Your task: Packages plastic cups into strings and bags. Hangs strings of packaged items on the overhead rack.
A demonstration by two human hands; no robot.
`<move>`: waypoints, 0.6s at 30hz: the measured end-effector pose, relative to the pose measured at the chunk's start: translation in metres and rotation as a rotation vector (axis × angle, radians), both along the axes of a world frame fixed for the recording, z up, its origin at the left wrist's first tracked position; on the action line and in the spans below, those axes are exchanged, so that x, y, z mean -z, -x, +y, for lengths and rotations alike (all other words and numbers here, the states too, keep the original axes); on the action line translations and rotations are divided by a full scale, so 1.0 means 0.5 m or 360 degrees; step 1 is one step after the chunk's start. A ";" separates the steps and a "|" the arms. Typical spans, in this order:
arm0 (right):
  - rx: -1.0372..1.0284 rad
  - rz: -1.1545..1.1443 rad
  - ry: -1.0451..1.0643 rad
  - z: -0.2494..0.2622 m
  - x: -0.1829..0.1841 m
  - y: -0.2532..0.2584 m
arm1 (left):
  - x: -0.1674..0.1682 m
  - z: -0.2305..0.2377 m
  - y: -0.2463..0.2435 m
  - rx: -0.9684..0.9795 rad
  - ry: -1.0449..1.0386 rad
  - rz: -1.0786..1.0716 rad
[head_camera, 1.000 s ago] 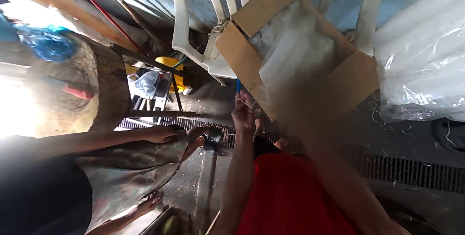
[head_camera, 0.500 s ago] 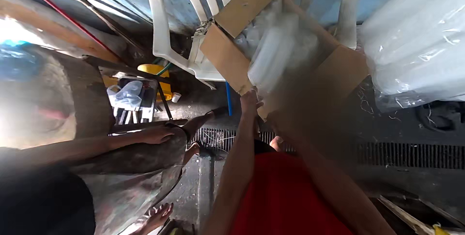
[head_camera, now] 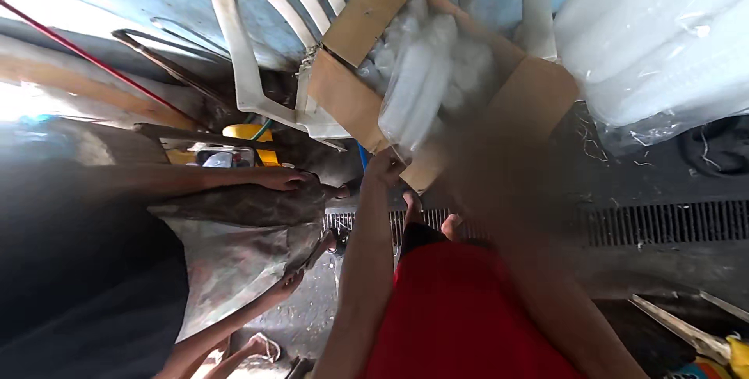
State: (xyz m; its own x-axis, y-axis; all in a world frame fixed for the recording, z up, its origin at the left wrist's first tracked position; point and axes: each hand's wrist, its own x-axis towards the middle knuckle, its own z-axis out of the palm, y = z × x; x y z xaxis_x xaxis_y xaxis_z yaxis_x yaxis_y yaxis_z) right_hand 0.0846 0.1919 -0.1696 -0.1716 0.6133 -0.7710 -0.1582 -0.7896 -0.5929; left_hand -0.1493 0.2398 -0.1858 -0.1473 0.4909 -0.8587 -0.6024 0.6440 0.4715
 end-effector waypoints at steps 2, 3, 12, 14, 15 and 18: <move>-0.0152 -0.0134 -0.0094 -0.004 0.008 0.000 | 0.000 0.000 -0.006 -0.0073 -0.0007 -0.0012; -0.0263 -0.0279 -0.0191 -0.003 0.003 0.005 | -0.002 0.000 -0.009 -0.0099 -0.0010 -0.0001; -0.0938 -0.0931 -0.0904 0.048 -0.029 0.148 | 0.028 -0.046 -0.053 0.0113 -0.0233 0.0483; -0.1064 -0.0998 -0.0912 0.057 -0.006 0.167 | 0.014 -0.050 -0.062 0.0096 -0.0218 0.0470; -0.1103 -0.1033 -0.0920 0.060 -0.001 0.173 | 0.011 -0.050 -0.061 0.0049 -0.0200 0.0402; -0.1204 -0.1103 -0.0939 0.065 -0.003 0.176 | 0.005 -0.046 -0.050 -0.0038 -0.0139 0.0235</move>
State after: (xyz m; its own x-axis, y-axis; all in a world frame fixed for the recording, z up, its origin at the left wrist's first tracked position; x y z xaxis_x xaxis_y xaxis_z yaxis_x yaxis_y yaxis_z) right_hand -0.0032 0.2244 -0.1680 -0.3006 0.8276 -0.4740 0.7306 -0.1196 -0.6723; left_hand -0.1244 0.2168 -0.1883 -0.2812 0.5575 -0.7811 -0.5372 0.5830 0.6095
